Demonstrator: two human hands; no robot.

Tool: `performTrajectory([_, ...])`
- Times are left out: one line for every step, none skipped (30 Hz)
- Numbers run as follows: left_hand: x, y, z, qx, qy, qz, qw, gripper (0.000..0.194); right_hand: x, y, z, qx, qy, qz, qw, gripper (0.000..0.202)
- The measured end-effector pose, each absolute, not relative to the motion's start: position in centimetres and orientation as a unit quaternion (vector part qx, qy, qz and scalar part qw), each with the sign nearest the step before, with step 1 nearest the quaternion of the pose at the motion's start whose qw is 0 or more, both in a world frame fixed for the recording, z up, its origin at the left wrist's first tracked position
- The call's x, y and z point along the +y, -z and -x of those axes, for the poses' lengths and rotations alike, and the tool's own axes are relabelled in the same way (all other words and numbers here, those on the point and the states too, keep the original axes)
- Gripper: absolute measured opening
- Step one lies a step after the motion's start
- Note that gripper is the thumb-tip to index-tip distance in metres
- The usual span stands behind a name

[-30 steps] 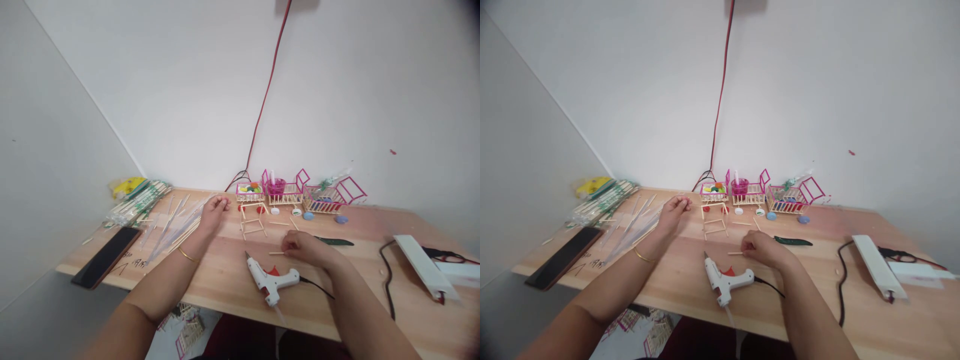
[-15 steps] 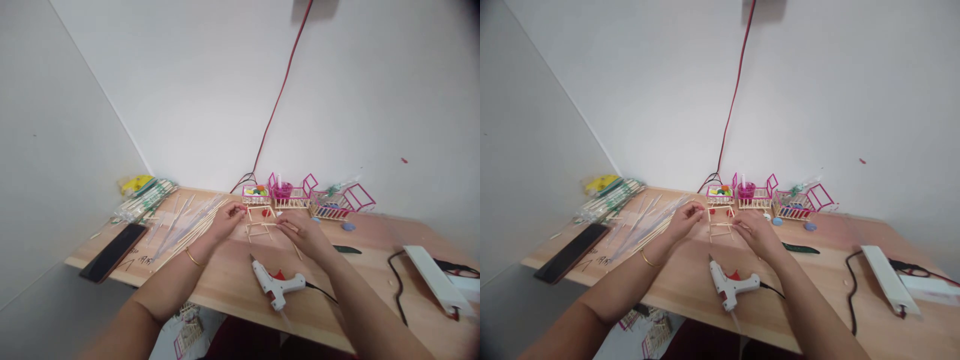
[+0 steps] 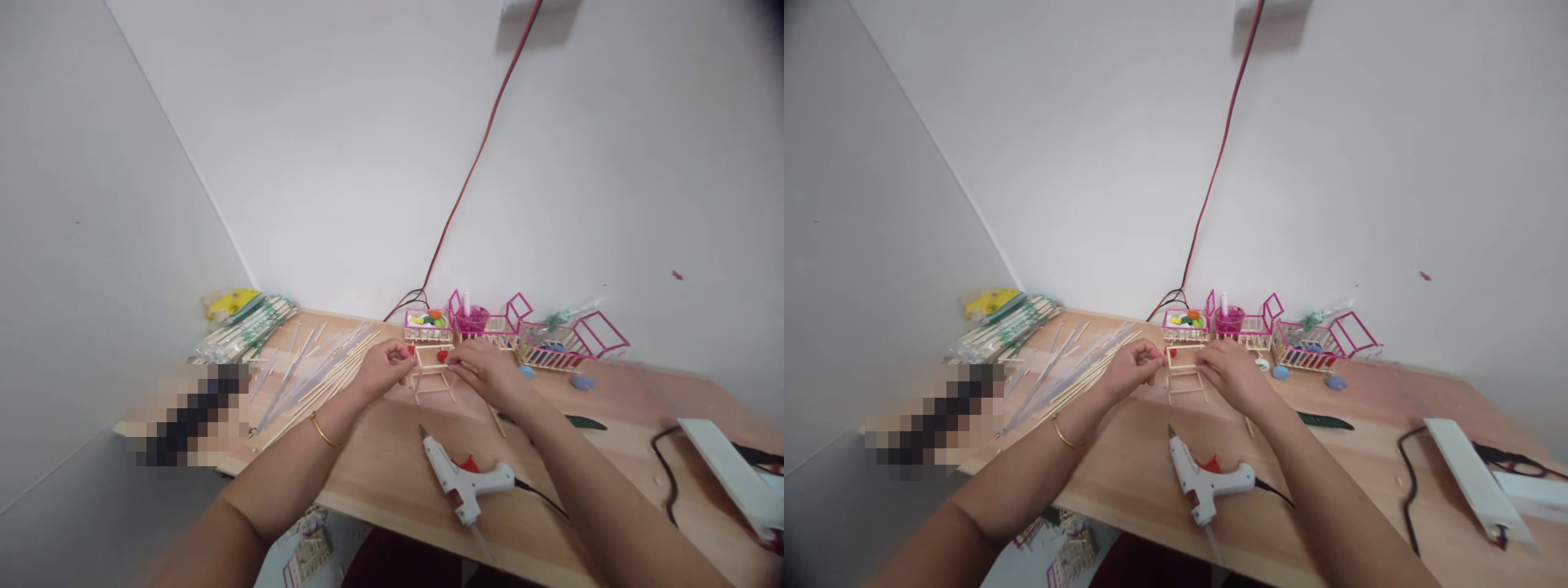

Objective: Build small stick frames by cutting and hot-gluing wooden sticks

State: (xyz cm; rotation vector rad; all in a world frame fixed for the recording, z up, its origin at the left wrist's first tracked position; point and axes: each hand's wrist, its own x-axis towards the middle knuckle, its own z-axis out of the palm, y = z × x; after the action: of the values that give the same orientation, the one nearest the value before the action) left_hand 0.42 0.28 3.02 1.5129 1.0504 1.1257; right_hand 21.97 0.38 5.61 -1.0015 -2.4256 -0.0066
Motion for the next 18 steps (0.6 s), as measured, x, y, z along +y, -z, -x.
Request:
performTrajectory([0.2, -3.1, -0.5, 0.434, -0.456, -0.614, 0.476, 0.022, 0.4, -5.6, -22.0, -0.894, 0.003, 0.369, 0.255, 0.011])
performTrajectory([0.2, -3.1, -0.5, 0.437, -0.453, -0.610, 0.481, 0.022, 0.4, -5.6, -21.9, -0.894, 0.002, 0.370, 0.253, 0.011])
performTrajectory([0.1, -3.1, -0.6, 0.436, -0.451, -0.606, 0.488, 0.022, 0.4, -5.6, -21.9, -0.894, 0.001, 0.371, 0.252, 0.011])
performTrajectory([0.1, -3.1, -0.6, 0.433, -0.450, -0.603, 0.497, 0.023, 0.5, -5.6, -21.9, -0.893, 0.000, 0.372, 0.251, 0.011])
performTrajectory([0.1, -3.0, -0.7, 0.428, -0.449, -0.599, 0.506, 0.023, 0.5, -5.6, -21.9, -0.893, -0.002, 0.373, 0.251, 0.011])
performTrajectory([0.1, -2.8, -0.7, 0.422, -0.448, -0.597, 0.515, 0.023, 0.6, -5.5, -21.9, -0.893, -0.003, 0.373, 0.251, 0.011])
performTrajectory([0.2, -2.7, -0.7, 0.417, -0.447, -0.594, 0.522, 0.024, 0.6, -5.4, -22.0, -0.893, -0.004, 0.373, 0.251, 0.012])
performTrajectory([0.2, -2.5, -0.7, 0.414, -0.445, -0.593, 0.528, 0.024, 0.7, -5.4, -22.0, -0.893, -0.004, 0.373, 0.251, 0.012])
performTrajectory([0.3, -2.3, -0.8, 0.412, -0.444, -0.591, 0.533, 0.025, 0.7, -5.3, -22.0, -0.893, -0.005, 0.373, 0.250, 0.013])
performTrajectory([0.4, -2.2, -0.8, 0.409, -0.444, -0.588, 0.538, 0.026, 0.8, -5.3, -22.1, -0.894, -0.005, 0.374, 0.249, 0.014])
performTrajectory([0.4, -2.0, -0.8, 0.405, -0.445, -0.585, 0.544, 0.027, 0.8, -5.3, -22.1, -0.893, -0.006, 0.375, 0.248, 0.014])
performTrajectory([0.5, -2.0, -0.8, 0.400, -0.446, -0.581, 0.551, 0.028, 0.8, -5.3, -22.1, -0.893, -0.007, 0.376, 0.246, 0.014])
performTrajectory([0.5, -1.9, -0.8, 0.395, -0.447, -0.576, 0.559, 0.029, 0.8, -5.3, -22.1, -0.893, -0.008, 0.378, 0.245, 0.013])
performTrajectory([0.5, -1.9, -0.7, 0.391, -0.449, -0.570, 0.567, 0.030, 0.7, -5.3, -22.1, -0.893, -0.009, 0.379, 0.244, 0.013])
performTrajectory([0.6, -1.8, -0.7, 0.388, -0.451, -0.564, 0.573, 0.030, 0.7, -5.4, -22.1, -0.892, -0.010, 0.380, 0.244, 0.013])
performTrajectory([0.6, -1.8, -0.8, 0.385, -0.453, -0.560, 0.577, 0.031, 0.6, -5.4, -22.0, -0.892, -0.011, 0.381, 0.245, 0.012])
performTrajectory([0.6, -1.8, -0.8, 0.383, -0.455, -0.557, 0.580, 0.031, 0.6, -5.5, -22.0, -0.891, -0.012, 0.382, 0.246, 0.012])
performTrajectory([0.6, -1.8, -0.8, 0.381, -0.456, -0.554, 0.583, 0.031, 0.5, -5.6, -21.9, -0.890, -0.012, 0.383, 0.246, 0.012])
